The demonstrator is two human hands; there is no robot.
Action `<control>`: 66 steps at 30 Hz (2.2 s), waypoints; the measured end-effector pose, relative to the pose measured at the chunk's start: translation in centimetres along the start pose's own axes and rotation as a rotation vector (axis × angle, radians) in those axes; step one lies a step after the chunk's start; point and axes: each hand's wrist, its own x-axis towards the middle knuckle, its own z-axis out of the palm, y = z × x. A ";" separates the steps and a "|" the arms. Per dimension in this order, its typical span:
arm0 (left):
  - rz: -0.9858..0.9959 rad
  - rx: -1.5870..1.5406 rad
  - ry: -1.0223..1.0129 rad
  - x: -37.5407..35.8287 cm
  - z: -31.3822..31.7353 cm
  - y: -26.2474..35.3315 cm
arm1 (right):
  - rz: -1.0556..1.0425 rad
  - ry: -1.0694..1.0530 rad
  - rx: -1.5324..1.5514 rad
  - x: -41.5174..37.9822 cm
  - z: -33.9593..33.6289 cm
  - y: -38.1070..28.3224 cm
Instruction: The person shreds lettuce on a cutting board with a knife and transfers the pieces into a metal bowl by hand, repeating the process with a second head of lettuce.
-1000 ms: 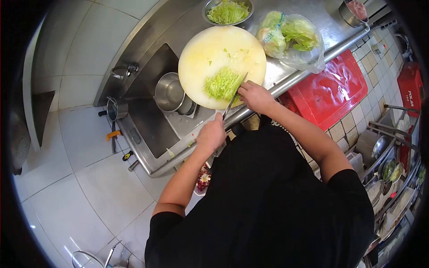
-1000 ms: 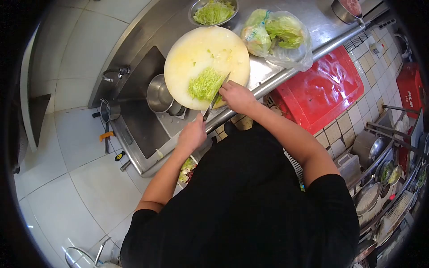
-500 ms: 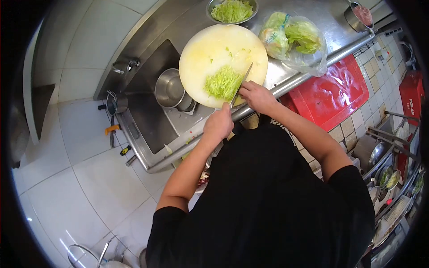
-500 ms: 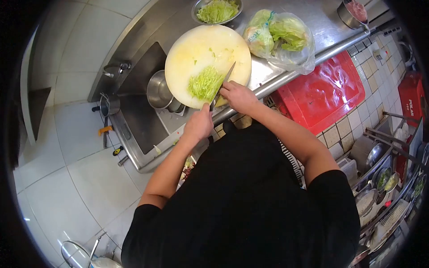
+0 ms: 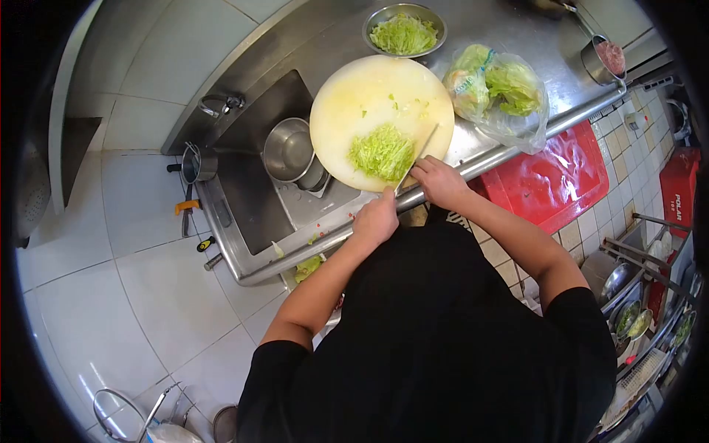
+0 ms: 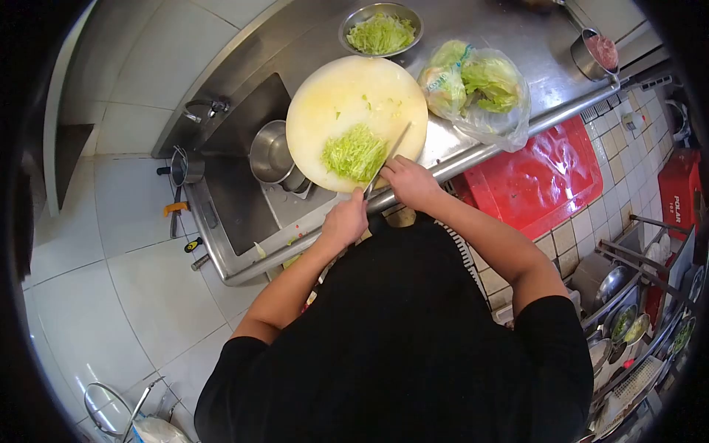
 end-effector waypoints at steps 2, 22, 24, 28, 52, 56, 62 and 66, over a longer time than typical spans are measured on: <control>0.043 -0.019 0.029 0.9 -0.9 0.0 | 0.072 -0.017 0.069 0.2 -0.4 -0.1; -0.076 0.027 0.277 2.2 -3.4 -12.2 | 0.825 0.429 0.081 8.7 7.4 -6.5; 0.031 -0.026 0.208 2.2 -2.7 -10.3 | 0.803 0.530 0.024 10.3 7.8 -7.1; 0.104 -0.131 0.066 1.8 -2.5 -7.2 | 0.779 0.730 0.165 12.0 8.8 -6.3; 0.242 -0.900 -0.072 11.6 -8.6 -2.0 | 0.645 1.088 0.274 20.9 0.3 2.6; 0.241 -0.836 0.020 16.2 -12.9 2.3 | 0.635 1.156 0.278 25.0 -3.6 7.4; 0.154 -0.721 0.092 21.2 -15.7 6.0 | 0.659 1.157 0.264 28.4 -4.0 13.7; 0.140 -0.656 0.127 23.3 -15.8 5.9 | 0.670 1.111 0.329 29.6 -3.5 15.0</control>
